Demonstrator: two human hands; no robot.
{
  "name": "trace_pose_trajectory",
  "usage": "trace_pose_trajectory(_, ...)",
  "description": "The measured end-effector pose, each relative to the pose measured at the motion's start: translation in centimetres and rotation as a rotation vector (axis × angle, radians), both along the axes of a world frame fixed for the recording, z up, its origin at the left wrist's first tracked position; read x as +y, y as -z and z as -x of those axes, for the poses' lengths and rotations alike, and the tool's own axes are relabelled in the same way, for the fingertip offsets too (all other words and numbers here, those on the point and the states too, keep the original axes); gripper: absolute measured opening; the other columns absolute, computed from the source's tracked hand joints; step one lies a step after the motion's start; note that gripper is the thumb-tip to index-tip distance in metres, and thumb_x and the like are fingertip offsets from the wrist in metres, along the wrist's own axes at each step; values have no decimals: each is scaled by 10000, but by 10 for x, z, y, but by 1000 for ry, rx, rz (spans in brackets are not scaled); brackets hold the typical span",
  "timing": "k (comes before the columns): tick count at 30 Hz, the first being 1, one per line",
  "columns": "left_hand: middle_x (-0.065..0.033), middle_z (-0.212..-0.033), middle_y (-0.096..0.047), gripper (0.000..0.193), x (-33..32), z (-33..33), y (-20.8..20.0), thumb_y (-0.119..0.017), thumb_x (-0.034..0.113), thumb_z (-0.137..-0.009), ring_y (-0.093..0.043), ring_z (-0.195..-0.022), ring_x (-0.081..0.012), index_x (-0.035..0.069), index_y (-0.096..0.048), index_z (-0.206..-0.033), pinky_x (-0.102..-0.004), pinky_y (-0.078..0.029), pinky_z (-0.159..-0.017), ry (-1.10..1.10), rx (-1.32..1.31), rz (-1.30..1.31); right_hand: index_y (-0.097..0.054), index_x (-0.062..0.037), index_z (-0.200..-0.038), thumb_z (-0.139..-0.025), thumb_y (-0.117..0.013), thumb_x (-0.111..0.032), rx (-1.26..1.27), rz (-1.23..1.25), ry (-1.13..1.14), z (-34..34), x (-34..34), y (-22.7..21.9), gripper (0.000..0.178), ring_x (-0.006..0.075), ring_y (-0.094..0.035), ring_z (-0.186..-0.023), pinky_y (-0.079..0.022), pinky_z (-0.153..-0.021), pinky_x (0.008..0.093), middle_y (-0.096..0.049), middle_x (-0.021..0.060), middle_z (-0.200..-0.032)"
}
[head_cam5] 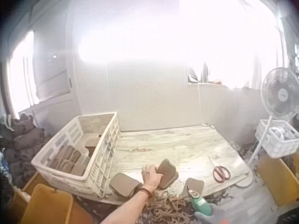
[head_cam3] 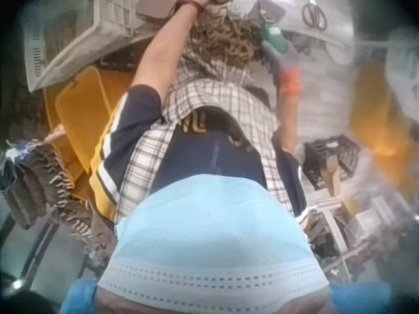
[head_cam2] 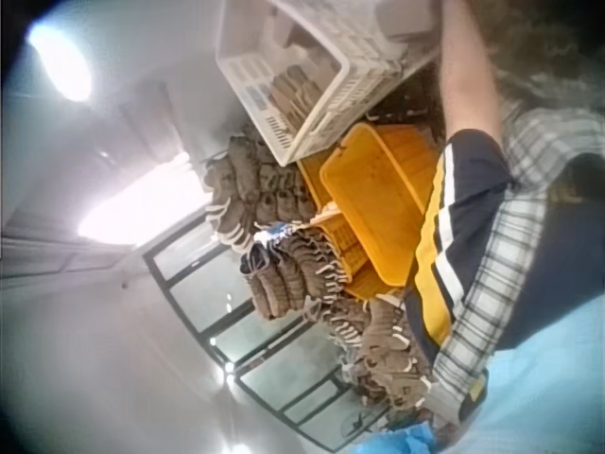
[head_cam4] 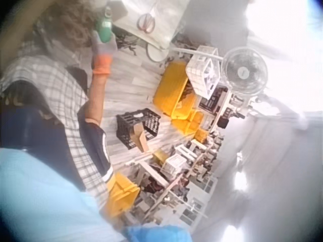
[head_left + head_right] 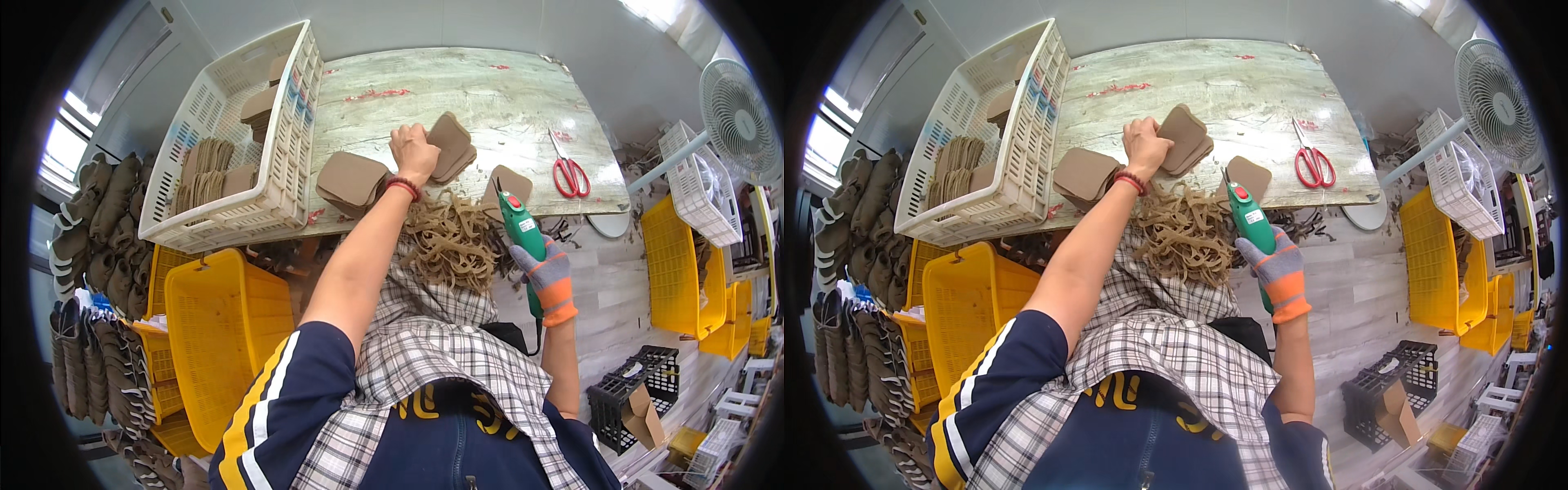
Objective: The person uses a rotary tool to trim the edges of square cardboard pieces one at a time. They hold each piece with the left hand and guide the tool along the edges, then place the finished pieces into a white basket.
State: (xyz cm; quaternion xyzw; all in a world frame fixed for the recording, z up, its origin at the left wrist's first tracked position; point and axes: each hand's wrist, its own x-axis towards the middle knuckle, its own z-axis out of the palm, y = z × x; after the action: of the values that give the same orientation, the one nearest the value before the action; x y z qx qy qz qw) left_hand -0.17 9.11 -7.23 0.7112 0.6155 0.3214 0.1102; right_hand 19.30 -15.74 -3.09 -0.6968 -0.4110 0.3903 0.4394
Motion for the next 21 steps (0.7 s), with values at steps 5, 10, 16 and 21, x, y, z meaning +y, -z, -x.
trace_pose_trajectory(5, -122, -1079, -574, 195, -35, -6, -3, -601, -17, -864, -572, -1024, -216, 13, -482, -1015, -363, -519, -880, 180, -1481, 368, -604, -4, -1069, -756, -779, -288, -61, -26, 29, 10, 8, -5, 458, 99, -562, -595, -465, -546, 254, -651, 42, -771)
trace_pose_trajectory(10, -84, -1081, -590, 314, -68, -23, -18, -624, -26, -844, -596, -1011, -218, 34, -472, -1112, -353, -533, -892, 255, -1993, 408, -600, 7, -1092, -754, -782, -291, -79, -63, 46, 18, 12, -8, 486, 108, -594, -699, -489, -629, 262, -669, 65, -834)
trace_pose_trajectory(16, -79, -1090, -623, 301, -77, -28, -18, -605, -104, -814, -612, -988, -205, 37, -556, -1076, -337, -531, -878, 391, -2014, 406, -599, 13, -1093, -755, -786, -269, -83, -89, 36, 25, 9, -17, 479, 99, -587, -710, -491, -640, 260, -669, 61, -854)
trace_pose_trajectory(21, -96, -1118, -619, 332, -84, -29, -21, -580, -121, -820, -614, -1006, -217, 31, -547, -1113, -346, -531, -883, 414, -2000, 399, -600, 17, -1089, -761, -782, -255, -86, -93, 39, 27, 8, -24, 463, 92, -588, -719, -490, -641, 253, -670, 65, -855)
